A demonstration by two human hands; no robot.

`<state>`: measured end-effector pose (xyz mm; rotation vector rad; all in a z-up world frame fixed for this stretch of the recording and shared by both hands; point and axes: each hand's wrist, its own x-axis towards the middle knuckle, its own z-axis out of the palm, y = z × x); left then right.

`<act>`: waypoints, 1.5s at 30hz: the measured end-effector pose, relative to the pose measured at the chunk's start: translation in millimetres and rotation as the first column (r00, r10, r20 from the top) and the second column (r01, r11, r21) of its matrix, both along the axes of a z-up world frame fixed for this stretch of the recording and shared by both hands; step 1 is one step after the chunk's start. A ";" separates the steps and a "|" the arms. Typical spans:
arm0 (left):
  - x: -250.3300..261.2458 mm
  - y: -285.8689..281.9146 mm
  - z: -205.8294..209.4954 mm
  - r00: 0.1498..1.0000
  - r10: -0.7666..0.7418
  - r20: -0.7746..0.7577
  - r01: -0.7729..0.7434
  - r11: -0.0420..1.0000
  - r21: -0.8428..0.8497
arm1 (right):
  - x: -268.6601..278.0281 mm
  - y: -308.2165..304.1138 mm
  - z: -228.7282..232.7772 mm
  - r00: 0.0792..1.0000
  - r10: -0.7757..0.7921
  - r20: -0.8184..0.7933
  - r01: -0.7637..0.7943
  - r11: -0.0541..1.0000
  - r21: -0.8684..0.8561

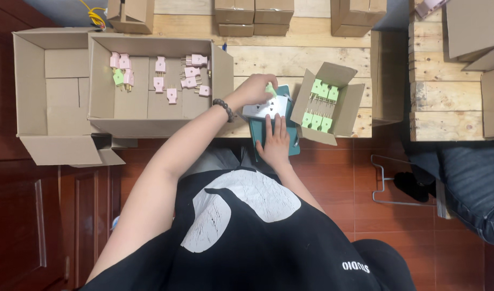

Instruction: The person repeatedly picks up small green and pink electrical components from a large cardboard box, inserts them into a white socket panel, and places the panel into a smaller box. The process is repeated multiple times throughout the clip.

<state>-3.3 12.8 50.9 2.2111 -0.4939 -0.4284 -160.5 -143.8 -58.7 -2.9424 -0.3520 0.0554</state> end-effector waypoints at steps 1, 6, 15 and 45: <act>2.1 -2.6 -2.6 1.000 0.006 0.009 -0.006 1.000 0.001 | 1.2 0.5 0.8 1.000 0.006 0.009 -0.006 1.000 0.001; 1.9 -19.5 -41.9 0.993 -0.118 0.023 0.111 0.971 0.212 | 0.4 0.1 6.2 1.000 0.013 -0.026 -0.013 1.000 -0.007; -8.0 -55.4 -81.6 0.922 -0.240 0.302 0.106 0.911 0.399 | -2.4 -2.7 -5.3 1.000 -0.011 -0.022 0.010 1.000 -0.011; -3.5 4.7 -48.5 0.964 -0.210 0.163 0.115 0.882 0.457 | 3.8 -3.5 23.5 0.992 0.026 -0.127 -0.027 1.000 0.000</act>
